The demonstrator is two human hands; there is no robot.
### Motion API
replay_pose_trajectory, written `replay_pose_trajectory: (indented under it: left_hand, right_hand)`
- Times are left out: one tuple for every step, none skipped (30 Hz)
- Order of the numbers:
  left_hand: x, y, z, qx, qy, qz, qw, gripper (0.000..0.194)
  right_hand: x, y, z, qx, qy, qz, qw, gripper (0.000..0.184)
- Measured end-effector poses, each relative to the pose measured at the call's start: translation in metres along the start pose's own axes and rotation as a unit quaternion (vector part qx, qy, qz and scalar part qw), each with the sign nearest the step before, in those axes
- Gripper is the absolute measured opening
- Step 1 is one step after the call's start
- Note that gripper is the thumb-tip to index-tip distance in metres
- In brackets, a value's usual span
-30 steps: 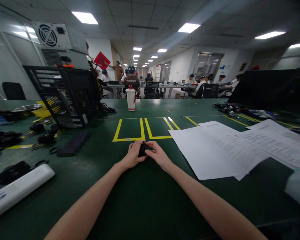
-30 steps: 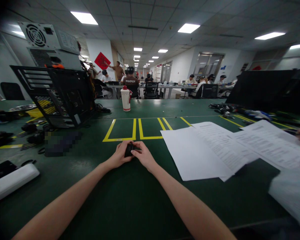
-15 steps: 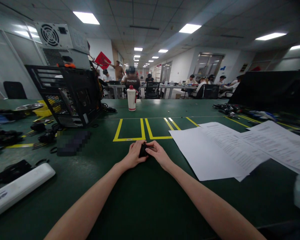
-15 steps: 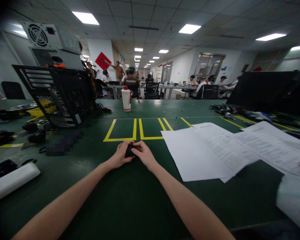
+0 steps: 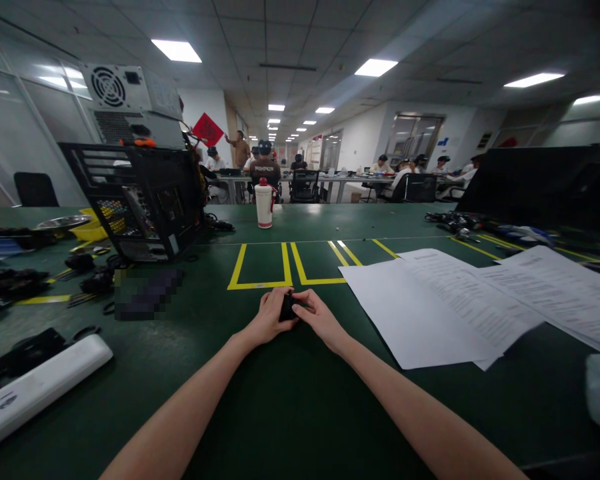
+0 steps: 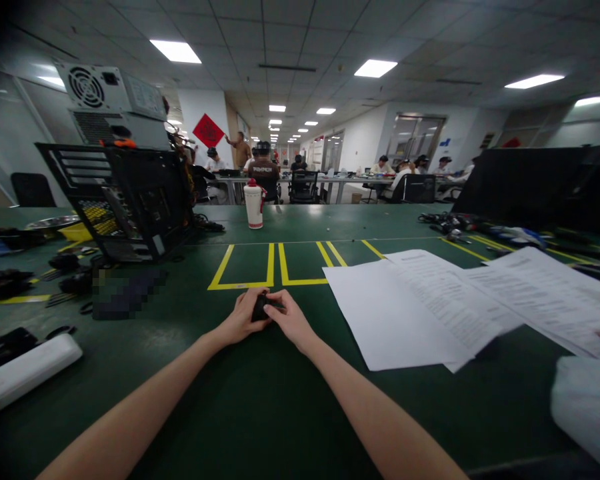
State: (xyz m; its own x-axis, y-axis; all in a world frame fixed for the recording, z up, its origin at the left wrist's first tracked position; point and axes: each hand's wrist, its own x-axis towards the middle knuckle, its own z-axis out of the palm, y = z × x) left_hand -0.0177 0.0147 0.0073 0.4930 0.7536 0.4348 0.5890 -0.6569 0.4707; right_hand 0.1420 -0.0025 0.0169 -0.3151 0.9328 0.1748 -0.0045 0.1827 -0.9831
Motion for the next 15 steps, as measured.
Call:
replay_pose_trajectory:
  left_hand:
    - [0.0002, -0.0012, 0.0010, 0.000, 0.003, 0.001, 1.000, 0.055]
    - [0.0004, -0.0024, 0.0020, 0.001, 0.005, 0.001, 1.000, 0.055]
    - [0.0006, -0.0035, 0.0029, 0.002, 0.008, 0.001, 1.000, 0.056]
    - [0.0008, -0.0043, 0.0036, 0.004, 0.009, 0.001, 1.000, 0.056]
    - [0.0010, -0.0049, 0.0041, 0.005, 0.010, -0.001, 1.000, 0.056]
    - [0.0011, -0.0051, 0.0043, 0.005, 0.009, -0.002, 1.000, 0.056]
    - [0.0011, -0.0049, 0.0042, 0.005, 0.008, -0.003, 1.000, 0.056]
    - [0.0011, -0.0046, 0.0039, 0.005, 0.005, -0.003, 1.000, 0.057]
    - [0.0010, -0.0042, 0.0034, 0.004, 0.003, -0.004, 1.000, 0.057]
    - [0.0009, -0.0038, 0.0030, 0.003, 0.001, -0.004, 1.000, 0.057]
    - [0.0007, -0.0035, 0.0026, 0.003, -0.001, -0.005, 1.000, 0.057]
    - [0.0006, -0.0033, 0.0022, 0.002, -0.002, -0.005, 1.000, 0.057]
    - [0.0004, -0.0032, 0.0020, 0.000, -0.004, -0.006, 1.000, 0.057]
    - [0.0003, -0.0031, 0.0017, -0.003, -0.005, -0.006, 1.000, 0.057]
    - [0.0003, -0.0030, 0.0015, -0.005, -0.006, -0.005, 1.000, 0.057]
  right_hand:
    - [0.0007, 0.0010, -0.0002, -0.009, 0.004, -0.005, 1.000, 0.019]
    - [0.0018, 0.0025, -0.0005, -0.015, 0.007, -0.010, 1.000, 0.019]
    - [0.0034, 0.0042, -0.0010, -0.019, 0.010, -0.014, 1.000, 0.021]
    - [0.0050, 0.0059, -0.0016, -0.021, 0.014, -0.014, 1.000, 0.024]
    - [0.0066, 0.0074, -0.0023, -0.023, 0.015, -0.011, 1.000, 0.027]
    - [0.0078, 0.0086, -0.0031, -0.023, 0.012, -0.004, 1.000, 0.030]
    - [0.0085, 0.0094, -0.0039, -0.022, 0.007, 0.003, 1.000, 0.031]
    - [0.0087, 0.0096, -0.0046, -0.018, 0.000, 0.008, 1.000, 0.032]
    - [0.0082, 0.0092, -0.0050, -0.012, -0.006, 0.012, 1.000, 0.031]
    - [0.0073, 0.0085, -0.0052, -0.003, -0.013, 0.014, 1.000, 0.031]
    - [0.0061, 0.0074, -0.0050, 0.008, -0.018, 0.014, 1.000, 0.031]
    - [0.0046, 0.0061, -0.0046, 0.017, -0.019, 0.013, 1.000, 0.030]
    - [0.0032, 0.0049, -0.0040, 0.021, -0.019, 0.011, 1.000, 0.029]
    - [0.0021, 0.0040, -0.0033, 0.020, -0.018, 0.006, 1.000, 0.026]
    - [0.0013, 0.0034, -0.0026, 0.014, -0.014, -0.001, 1.000, 0.023]
